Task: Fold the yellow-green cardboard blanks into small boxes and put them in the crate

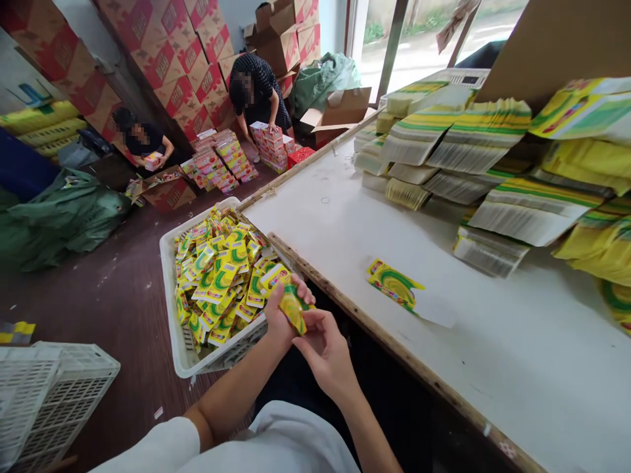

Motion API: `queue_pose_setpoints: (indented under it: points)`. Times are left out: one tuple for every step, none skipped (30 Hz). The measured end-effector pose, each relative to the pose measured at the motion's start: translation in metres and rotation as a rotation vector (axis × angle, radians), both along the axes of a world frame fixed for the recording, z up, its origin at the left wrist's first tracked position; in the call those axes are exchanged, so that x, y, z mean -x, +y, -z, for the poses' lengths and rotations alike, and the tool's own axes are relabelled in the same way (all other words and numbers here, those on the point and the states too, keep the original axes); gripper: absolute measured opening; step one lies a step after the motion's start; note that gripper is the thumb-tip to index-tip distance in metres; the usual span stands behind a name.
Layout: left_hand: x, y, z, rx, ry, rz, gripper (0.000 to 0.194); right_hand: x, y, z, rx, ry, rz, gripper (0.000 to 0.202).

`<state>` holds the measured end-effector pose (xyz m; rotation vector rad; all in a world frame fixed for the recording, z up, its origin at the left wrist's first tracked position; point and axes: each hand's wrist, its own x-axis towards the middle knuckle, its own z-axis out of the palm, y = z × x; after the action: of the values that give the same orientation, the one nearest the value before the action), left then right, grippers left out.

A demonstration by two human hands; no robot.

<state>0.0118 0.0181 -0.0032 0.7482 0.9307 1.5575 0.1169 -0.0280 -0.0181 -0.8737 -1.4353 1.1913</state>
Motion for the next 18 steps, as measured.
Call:
queue_pose_setpoints:
  points:
    - [0.001,0.000,0.000,-0.002,0.004,-0.044,0.063,0.001,-0.001,-0.002,0.002,-0.018,-0.034,0.035]
    - [0.001,0.000,0.001,-0.009,0.010,-0.067,0.061,0.001,-0.002,-0.003,0.008,-0.044,-0.048,0.037]
    - [0.002,-0.002,0.003,-0.019,0.022,-0.076,0.059,0.001,-0.002,-0.003,0.018,-0.074,-0.040,0.039]
    - [0.002,-0.003,0.006,-0.035,0.043,-0.074,0.057,0.001,-0.002,-0.003,0.026,-0.101,-0.013,0.040]
    - [0.003,-0.005,0.009,-0.058,0.075,-0.067,0.057,-0.001,0.000,-0.002,0.026,-0.121,0.030,0.038]
    - [0.004,-0.007,0.012,-0.087,0.114,-0.051,0.060,-0.004,0.001,0.000,0.019,-0.134,0.080,0.035]
    - [0.005,-0.009,0.015,-0.116,0.154,-0.021,0.065,-0.007,0.003,0.002,0.009,-0.138,0.128,0.032]
    - [0.007,-0.011,0.017,-0.134,0.190,0.013,0.071,-0.012,0.005,0.003,-0.006,-0.136,0.172,0.029]
    - [0.008,-0.012,0.019,-0.137,0.216,0.043,0.075,-0.017,0.007,0.004,-0.022,-0.134,0.209,0.026]
    - [0.010,-0.013,0.021,-0.127,0.228,0.068,0.076,-0.023,0.009,0.004,-0.042,-0.137,0.236,0.023]
    - [0.012,-0.014,0.021,-0.108,0.229,0.083,0.073,-0.029,0.010,0.002,-0.067,-0.148,0.251,0.020]
    - [0.014,-0.014,0.021,-0.089,0.226,0.089,0.067,-0.035,0.010,0.000,-0.103,-0.168,0.257,0.016]
    - [0.017,-0.014,0.019,-0.075,0.225,0.092,0.060,-0.041,0.010,-0.003,-0.152,-0.201,0.257,0.013]
    - [0.021,-0.014,0.017,-0.074,0.229,0.103,0.055,-0.046,0.010,-0.007,-0.208,-0.246,0.263,0.011]
    - [0.026,-0.015,0.012,-0.091,0.238,0.113,0.052,-0.053,0.010,-0.011,-0.269,-0.304,0.285,0.011]
    - [0.032,-0.017,0.006,-0.123,0.257,0.115,0.050,-0.059,0.010,-0.015,-0.335,-0.373,0.323,0.013]
    - [0.038,-0.019,-0.001,-0.169,0.290,0.104,0.051,-0.064,0.009,-0.018,-0.402,-0.451,0.374,0.017]
    - [0.044,-0.022,-0.009,-0.226,0.343,0.084,0.053,-0.070,0.009,-0.021,-0.466,-0.535,0.424,0.021]
